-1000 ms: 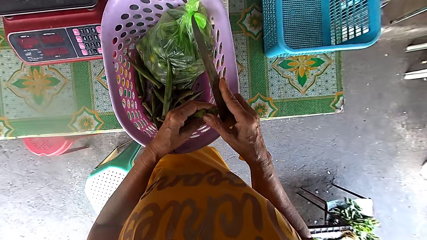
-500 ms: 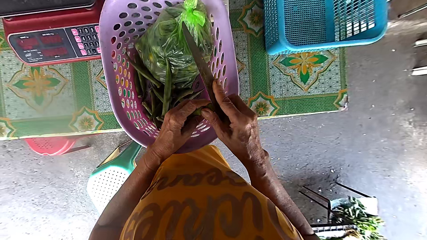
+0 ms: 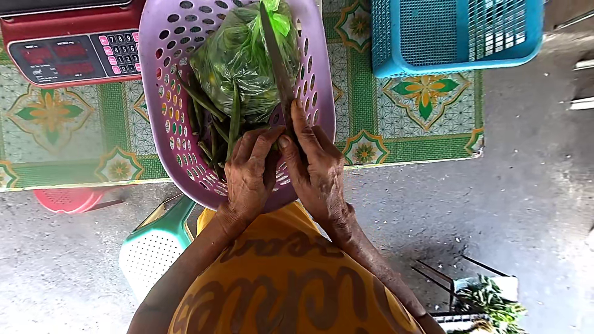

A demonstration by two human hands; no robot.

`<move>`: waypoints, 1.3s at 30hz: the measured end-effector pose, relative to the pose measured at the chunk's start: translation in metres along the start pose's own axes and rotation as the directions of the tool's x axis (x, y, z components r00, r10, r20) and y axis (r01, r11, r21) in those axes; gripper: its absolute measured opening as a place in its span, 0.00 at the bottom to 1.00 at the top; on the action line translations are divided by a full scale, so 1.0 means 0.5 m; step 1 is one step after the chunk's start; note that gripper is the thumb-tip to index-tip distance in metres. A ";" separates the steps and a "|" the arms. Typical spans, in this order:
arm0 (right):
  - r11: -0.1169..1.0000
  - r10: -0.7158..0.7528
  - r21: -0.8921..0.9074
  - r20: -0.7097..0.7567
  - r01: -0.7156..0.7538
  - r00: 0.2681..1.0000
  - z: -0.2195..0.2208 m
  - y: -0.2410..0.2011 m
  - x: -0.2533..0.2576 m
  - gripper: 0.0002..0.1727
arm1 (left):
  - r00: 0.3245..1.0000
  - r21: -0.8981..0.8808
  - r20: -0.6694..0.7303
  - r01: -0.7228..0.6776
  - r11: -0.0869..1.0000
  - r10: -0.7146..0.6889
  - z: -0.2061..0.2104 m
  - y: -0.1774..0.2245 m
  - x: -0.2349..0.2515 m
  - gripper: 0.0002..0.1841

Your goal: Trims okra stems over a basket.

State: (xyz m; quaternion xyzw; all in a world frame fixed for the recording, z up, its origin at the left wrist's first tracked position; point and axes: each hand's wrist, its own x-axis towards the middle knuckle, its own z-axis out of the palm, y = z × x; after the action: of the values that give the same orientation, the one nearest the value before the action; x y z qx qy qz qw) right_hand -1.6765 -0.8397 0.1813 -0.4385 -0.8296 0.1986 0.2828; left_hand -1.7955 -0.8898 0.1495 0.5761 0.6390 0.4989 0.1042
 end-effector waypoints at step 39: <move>0.977 0.119 0.170 0.042 -0.125 0.992 -0.079 0.081 0.020 0.32 | 0.924 -0.724 0.382 0.305 0.619 -0.008 -0.068 -0.054 0.043 0.17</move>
State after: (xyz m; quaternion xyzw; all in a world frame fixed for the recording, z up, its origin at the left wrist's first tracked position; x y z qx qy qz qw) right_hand -1.6306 -0.8063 0.1911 -0.4592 -0.7852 0.2937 0.2938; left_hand -1.8434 -0.8850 0.1548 0.4941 0.3838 0.6044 0.4932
